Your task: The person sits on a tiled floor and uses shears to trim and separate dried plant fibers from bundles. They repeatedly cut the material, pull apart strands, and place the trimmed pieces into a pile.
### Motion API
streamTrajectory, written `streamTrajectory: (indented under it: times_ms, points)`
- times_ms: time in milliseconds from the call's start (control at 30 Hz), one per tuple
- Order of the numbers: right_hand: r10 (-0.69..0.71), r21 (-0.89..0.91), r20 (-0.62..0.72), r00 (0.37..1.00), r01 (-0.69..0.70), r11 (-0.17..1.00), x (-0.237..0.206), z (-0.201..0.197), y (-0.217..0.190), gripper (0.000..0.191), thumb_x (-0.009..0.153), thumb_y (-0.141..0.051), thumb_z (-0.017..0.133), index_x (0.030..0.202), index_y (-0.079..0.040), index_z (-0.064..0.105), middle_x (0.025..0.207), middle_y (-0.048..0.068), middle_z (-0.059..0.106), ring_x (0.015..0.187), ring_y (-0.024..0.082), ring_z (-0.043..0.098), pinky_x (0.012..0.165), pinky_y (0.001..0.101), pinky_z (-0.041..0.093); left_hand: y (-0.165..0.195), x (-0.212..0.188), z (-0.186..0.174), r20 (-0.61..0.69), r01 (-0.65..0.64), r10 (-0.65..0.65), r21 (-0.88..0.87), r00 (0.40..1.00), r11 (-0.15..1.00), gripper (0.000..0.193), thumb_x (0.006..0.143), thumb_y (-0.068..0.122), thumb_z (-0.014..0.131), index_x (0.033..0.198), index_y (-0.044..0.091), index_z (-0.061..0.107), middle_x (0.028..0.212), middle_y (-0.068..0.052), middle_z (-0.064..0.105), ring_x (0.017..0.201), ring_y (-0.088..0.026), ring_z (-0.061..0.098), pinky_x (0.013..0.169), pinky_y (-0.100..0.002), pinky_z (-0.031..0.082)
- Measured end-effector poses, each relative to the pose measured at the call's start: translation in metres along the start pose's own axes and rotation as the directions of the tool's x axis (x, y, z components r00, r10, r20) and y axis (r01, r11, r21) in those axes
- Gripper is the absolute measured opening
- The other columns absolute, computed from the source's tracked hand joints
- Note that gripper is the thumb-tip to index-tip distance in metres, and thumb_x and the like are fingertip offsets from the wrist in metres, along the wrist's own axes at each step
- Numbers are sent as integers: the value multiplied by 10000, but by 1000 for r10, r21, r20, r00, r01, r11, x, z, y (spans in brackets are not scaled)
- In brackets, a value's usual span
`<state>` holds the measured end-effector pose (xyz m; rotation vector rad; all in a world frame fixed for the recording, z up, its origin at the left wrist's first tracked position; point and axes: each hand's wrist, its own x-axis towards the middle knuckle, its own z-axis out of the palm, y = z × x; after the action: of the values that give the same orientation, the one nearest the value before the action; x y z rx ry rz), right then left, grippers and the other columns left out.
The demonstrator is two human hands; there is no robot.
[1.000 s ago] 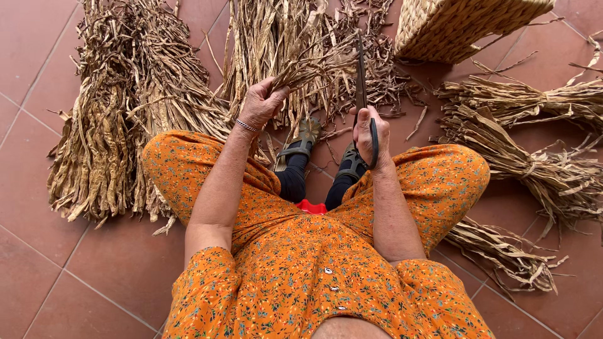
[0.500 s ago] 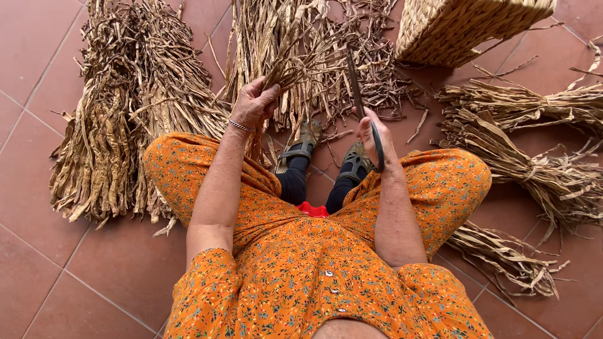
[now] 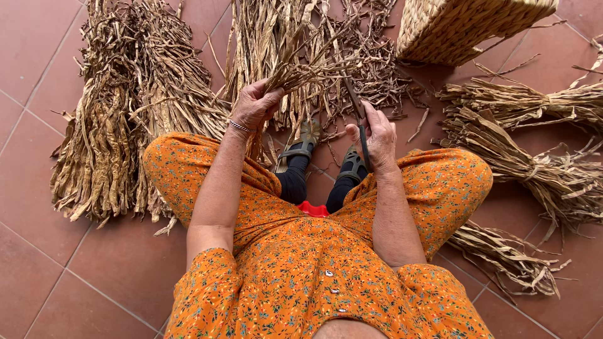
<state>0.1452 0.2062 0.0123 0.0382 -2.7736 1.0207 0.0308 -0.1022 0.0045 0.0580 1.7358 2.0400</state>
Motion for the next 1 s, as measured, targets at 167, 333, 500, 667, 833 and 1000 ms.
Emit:
streamTrajectory:
  times_ms: [167,333,500,667,833,1000]
  points:
    - [17,-11,-19,1000,-18,1000,-2,3,6,814,951,-714,566,1448,-71,611,841,39,611,767,172,590,766,352,421,-3,-1,2,48,17,-18,13,999,1000,182,1008,187,718,1141,63,726,664,53,586,512,-22,469,431,-202,329]
    - [-32,38,-38,999,34,999,-7,19,18,768,1034,-680,497,1403,-17,618,848,65,676,796,187,650,715,376,563,-8,0,5,47,30,-29,-19,998,999,189,1006,186,724,1146,58,723,667,58,583,511,-23,476,424,-204,334]
    - [-48,55,-91,995,53,997,-11,31,15,650,1106,-612,419,1272,-39,675,673,15,638,627,137,653,565,306,529,-10,2,3,49,19,-19,-4,999,1000,187,1008,204,717,1136,68,717,654,55,579,499,-23,472,418,-201,334]
    - [215,576,21,976,-188,796,-12,24,8,742,1044,-683,464,1266,0,652,638,-40,540,559,88,536,492,255,450,-8,1,2,49,11,-8,-78,999,997,174,1008,206,723,1113,67,709,674,56,575,509,-27,463,421,-209,320]
    - [186,682,245,952,-305,665,-2,15,11,985,920,-829,361,1422,-6,562,763,-48,555,653,44,495,594,214,446,-1,-3,0,61,7,-4,-59,998,998,180,1019,211,722,1124,65,710,673,49,579,512,-31,457,437,-215,317]
    - [181,695,272,945,-323,643,2,17,12,1059,886,-876,315,1475,-19,520,833,-20,591,752,61,536,678,239,478,-2,-4,-2,122,37,-35,-15,992,999,206,1001,201,733,1151,60,733,662,63,547,509,-25,439,434,-211,314]
